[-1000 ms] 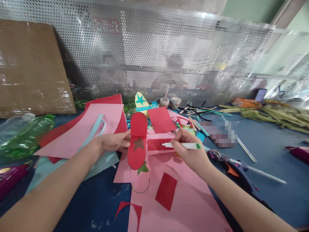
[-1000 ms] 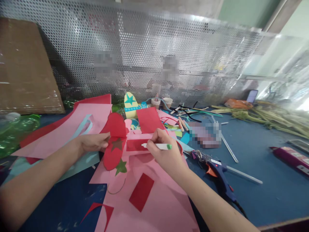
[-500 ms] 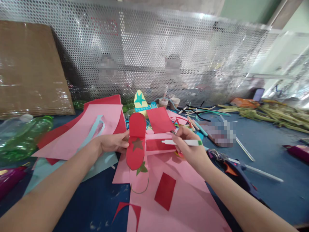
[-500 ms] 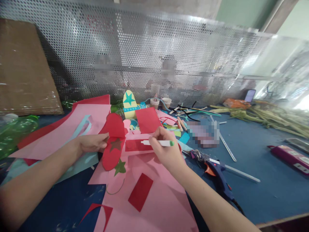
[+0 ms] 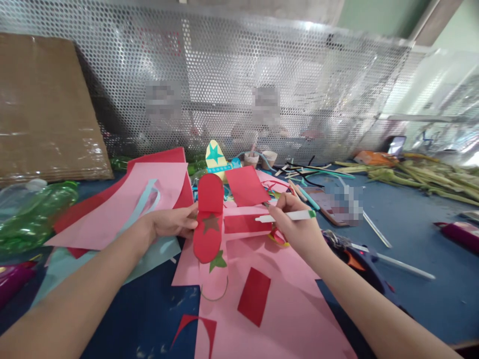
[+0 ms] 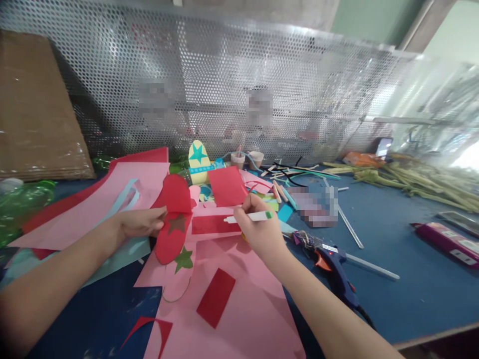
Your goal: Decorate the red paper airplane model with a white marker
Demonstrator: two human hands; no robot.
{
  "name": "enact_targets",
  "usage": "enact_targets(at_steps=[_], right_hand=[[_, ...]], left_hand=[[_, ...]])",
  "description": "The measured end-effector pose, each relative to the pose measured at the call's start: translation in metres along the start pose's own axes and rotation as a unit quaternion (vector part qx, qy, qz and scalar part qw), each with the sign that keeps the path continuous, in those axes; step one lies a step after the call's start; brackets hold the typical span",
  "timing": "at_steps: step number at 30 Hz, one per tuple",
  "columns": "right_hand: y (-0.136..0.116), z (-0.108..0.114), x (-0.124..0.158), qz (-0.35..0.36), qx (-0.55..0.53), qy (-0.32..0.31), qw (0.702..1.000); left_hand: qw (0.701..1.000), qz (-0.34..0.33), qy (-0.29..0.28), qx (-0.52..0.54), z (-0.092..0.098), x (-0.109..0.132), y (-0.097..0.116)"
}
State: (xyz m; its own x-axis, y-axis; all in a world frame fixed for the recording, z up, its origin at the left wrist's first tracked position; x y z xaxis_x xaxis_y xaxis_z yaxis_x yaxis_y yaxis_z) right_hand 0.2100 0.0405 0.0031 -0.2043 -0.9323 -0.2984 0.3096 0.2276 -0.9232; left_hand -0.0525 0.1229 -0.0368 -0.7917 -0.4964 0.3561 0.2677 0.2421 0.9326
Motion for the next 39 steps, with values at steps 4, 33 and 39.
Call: enact_targets(at_steps=[4, 33, 39], right_hand=[[-0.0019, -0.0004, 0.0003, 0.019, 0.007, -0.009, 1.0], [-0.003, 0.001, -0.0018, 0.058, 0.061, -0.014, 0.996], [-0.0005, 0.001, -0.0025, 0.051, 0.049, -0.009, 0.997]], left_hand=[[1.0, -0.011, -0.004, 0.012, 0.0013, 0.0, -0.0017], [1.0, -0.009, -0.002, 0.018, 0.0018, -0.0004, -0.002], [1.0, 0.004, 0.005, 0.016, -0.0029, 0.0015, 0.003]])
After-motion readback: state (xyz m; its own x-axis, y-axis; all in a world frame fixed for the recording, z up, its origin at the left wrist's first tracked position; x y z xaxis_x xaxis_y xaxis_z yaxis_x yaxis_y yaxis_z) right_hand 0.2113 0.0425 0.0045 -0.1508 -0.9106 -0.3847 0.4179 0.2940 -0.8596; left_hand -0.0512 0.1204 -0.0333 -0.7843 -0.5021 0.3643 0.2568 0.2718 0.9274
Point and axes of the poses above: each hand's wrist, its own x-axis away from the middle knuckle, its own z-axis out of the back of the hand, y = z × x, the point moved 3 cm from there along -x, towards the middle knuckle
